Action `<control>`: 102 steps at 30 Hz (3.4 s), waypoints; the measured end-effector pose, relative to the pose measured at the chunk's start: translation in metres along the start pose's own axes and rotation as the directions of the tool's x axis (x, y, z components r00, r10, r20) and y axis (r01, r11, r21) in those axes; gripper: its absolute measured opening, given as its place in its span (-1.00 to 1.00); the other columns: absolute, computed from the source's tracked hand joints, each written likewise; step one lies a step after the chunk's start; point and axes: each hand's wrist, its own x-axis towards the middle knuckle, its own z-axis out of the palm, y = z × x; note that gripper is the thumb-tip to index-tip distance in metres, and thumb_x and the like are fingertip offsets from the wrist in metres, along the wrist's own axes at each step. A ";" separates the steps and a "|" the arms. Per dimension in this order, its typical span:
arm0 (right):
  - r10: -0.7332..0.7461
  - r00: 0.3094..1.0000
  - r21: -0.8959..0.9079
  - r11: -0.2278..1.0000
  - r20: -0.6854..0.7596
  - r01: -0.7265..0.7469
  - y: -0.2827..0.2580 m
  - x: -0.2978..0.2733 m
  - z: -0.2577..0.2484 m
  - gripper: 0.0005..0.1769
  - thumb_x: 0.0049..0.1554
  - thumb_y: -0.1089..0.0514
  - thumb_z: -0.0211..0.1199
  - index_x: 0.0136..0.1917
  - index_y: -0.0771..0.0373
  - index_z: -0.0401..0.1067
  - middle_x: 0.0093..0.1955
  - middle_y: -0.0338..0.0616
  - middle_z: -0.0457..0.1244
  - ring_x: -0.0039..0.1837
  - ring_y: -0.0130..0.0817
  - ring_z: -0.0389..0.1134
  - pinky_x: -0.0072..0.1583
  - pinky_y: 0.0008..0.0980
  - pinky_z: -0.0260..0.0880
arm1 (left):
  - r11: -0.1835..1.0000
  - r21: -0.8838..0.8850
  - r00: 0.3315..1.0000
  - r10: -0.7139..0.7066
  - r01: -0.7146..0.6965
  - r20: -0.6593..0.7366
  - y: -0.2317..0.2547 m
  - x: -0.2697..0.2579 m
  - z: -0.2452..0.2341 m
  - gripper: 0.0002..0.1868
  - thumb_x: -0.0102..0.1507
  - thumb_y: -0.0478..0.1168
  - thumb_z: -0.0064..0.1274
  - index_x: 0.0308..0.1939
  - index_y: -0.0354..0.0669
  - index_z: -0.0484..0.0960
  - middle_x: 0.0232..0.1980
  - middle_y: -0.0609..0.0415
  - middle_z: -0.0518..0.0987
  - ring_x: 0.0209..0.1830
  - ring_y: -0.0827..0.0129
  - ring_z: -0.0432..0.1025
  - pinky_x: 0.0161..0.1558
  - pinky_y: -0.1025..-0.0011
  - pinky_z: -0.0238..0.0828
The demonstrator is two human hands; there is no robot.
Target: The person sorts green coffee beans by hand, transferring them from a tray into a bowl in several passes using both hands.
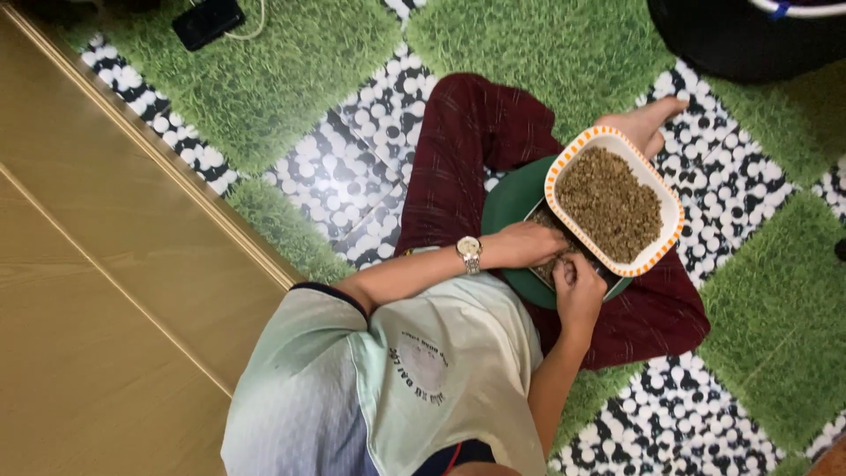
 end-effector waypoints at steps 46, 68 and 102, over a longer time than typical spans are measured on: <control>0.018 0.997 0.110 0.994 -0.082 -0.008 -0.017 -0.005 -0.009 -0.77 0.38 0.20 0.07 0.10 0.30 0.53 -0.03 0.17 0.43 0.06 0.12 0.47 0.07 -0.02 0.53 | 0.996 0.052 0.988 0.082 -0.076 -0.131 0.046 -0.016 -0.069 -0.84 0.49 -0.13 -0.15 -0.08 -0.02 0.53 -0.33 0.11 0.45 -0.35 0.10 0.53 -0.38 0.22 0.48; 0.045 0.967 0.203 0.979 -0.251 0.007 -0.017 0.007 -0.020 -0.78 0.37 0.17 0.12 -0.12 0.22 0.46 -0.38 -0.02 0.31 -0.27 -0.08 0.40 -0.21 -0.24 0.41 | 0.997 0.071 0.990 0.003 0.007 -0.139 0.070 -0.010 -0.102 -0.84 0.38 -0.16 0.10 -0.11 -0.14 0.48 -0.34 -0.05 0.49 -0.34 -0.06 0.54 -0.41 0.03 0.45; 0.185 0.980 -0.016 0.983 0.079 -0.184 0.011 0.007 0.011 -0.77 0.15 0.11 0.33 0.06 0.19 0.45 -0.22 -0.03 0.39 -0.11 -0.01 0.48 -0.11 -0.06 0.50 | 0.971 0.206 0.969 -0.162 0.122 0.188 0.030 -0.001 -0.055 -0.84 0.35 -0.10 0.10 -0.09 -0.06 0.59 -0.19 -0.01 0.61 -0.27 -0.05 0.61 -0.34 0.08 0.53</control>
